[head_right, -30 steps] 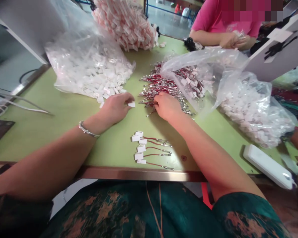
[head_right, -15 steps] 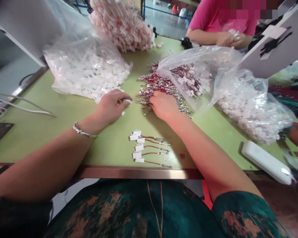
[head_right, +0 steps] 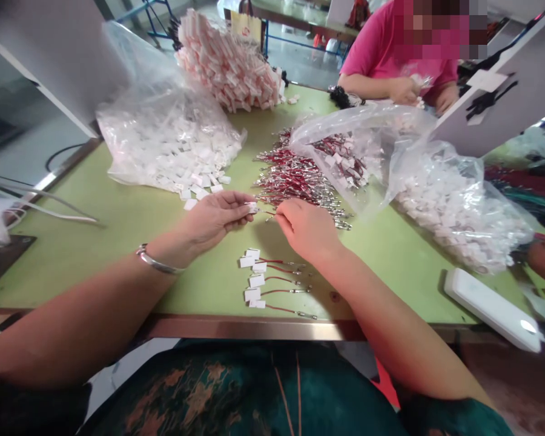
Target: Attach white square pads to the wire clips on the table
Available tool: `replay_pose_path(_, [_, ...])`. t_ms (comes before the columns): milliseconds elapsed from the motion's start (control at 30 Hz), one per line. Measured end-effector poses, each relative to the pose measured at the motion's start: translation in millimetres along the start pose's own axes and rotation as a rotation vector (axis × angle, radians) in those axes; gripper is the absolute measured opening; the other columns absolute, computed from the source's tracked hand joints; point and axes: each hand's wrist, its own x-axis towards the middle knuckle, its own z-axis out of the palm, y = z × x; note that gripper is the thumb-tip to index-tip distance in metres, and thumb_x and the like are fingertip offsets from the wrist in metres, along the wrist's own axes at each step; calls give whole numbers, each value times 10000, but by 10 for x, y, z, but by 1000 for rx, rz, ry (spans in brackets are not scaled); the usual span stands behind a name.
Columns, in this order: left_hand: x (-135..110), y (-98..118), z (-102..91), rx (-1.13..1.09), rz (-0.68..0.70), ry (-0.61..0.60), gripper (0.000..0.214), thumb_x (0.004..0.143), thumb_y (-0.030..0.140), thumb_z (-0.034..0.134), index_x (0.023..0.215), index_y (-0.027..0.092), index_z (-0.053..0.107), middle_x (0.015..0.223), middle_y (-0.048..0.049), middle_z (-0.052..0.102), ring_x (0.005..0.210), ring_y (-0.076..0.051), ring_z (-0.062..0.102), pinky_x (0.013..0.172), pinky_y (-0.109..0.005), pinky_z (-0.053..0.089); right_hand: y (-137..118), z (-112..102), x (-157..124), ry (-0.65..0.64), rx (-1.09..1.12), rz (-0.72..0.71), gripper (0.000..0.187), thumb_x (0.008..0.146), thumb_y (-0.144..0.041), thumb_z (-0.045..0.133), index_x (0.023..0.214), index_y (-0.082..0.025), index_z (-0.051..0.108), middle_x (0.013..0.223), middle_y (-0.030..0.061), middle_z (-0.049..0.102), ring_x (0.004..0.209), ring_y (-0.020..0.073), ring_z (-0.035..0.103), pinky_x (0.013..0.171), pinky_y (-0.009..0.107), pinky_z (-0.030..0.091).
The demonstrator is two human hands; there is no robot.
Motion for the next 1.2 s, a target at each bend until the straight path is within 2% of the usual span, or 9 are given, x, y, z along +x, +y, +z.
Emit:
replay_pose_path(100, [-18, -6, 15, -7, -17, -18, 240, 738, 253, 746, 944, 139, 694, 695, -19, 663, 634, -98, 618, 581, -210, 462, 11, 42, -72, 20, -59, -31, 259, 965, -288, 426, 905, -193, 659, 883, 57, 665, 768, 176, 555, 629, 286, 325])
replay_pose_path(200, [-22, -17, -9, 108, 15, -57, 291, 753, 288, 738, 1011, 155, 711, 708, -33, 687, 628, -106, 621, 567, -217, 474, 30, 32, -92, 6, -139, -64, 298, 971, -270, 400, 902, -204, 682, 872, 58, 652, 746, 169, 529, 600, 288, 288])
replay_pose_path(367, [-40, -29, -19, 213, -10, -132, 358, 792, 341, 706, 1096, 151, 693, 716, -64, 720, 578, -127, 640, 515, -235, 491, -26, -14, -104, 4, -245, -129, 348, 951, -184, 372, 778, -185, 675, 774, 73, 621, 728, 175, 500, 591, 305, 254])
replay_pose_path(767, [-106, -212, 82, 97, -128, -235, 243, 795, 310, 710, 962, 135, 681, 749, -78, 723, 596, -123, 653, 562, -239, 521, -61, 154, -213, -66, -23, -121, 238, 933, -221, 422, 820, -158, 621, 757, 66, 627, 653, 163, 500, 586, 281, 274])
replay_pose_path(900, [-160, -161, 159, 54, -158, -188, 218, 783, 298, 715, 910, 125, 681, 698, -57, 700, 575, -108, 630, 558, -225, 503, -59, 134, -232, 1, 41, -159, 220, 920, -202, 431, 781, -162, 598, 715, 56, 610, 641, 159, 501, 585, 270, 294])
replay_pose_path(1000, [-180, -104, 183, 32, -125, -141, 245, 813, 292, 673, 992, 126, 659, 729, -61, 710, 598, -114, 642, 599, -243, 520, -79, 146, -234, 21, 53, -138, 225, 919, -203, 425, 777, -161, 595, 708, 56, 603, 636, 161, 500, 584, 274, 301])
replay_pose_path(1067, [-176, -35, 156, 181, -106, -181, 255, 841, 301, 624, 1027, 130, 657, 730, -63, 710, 603, -132, 647, 606, -266, 525, -91, 169, -239, -40, 55, -108, 207, 907, -194, 448, 772, -163, 603, 715, 54, 609, 636, 160, 502, 586, 274, 303])
replay_pose_path(1133, [-159, 66, 86, 493, -28, -225, 260, 857, 347, 589, 983, 144, 693, 732, -63, 705, 631, -156, 646, 626, -292, 520, -94, 181, -247, -150, 90, -91, 188, 892, -176, 482, 762, -166, 617, 727, 48, 625, 649, 155, 515, 604, 268, 321])
replay_pose_path(1200, [-121, 173, -29, 815, 131, -138, 292, 864, 395, 569, 960, 170, 728, 836, -73, 716, 740, -186, 648, 718, -327, 514, -80, 158, -243, -284, 166, -118, 158, 887, -185, 524, 789, -170, 647, 764, 40, 651, 681, 148, 541, 642, 260, 352])
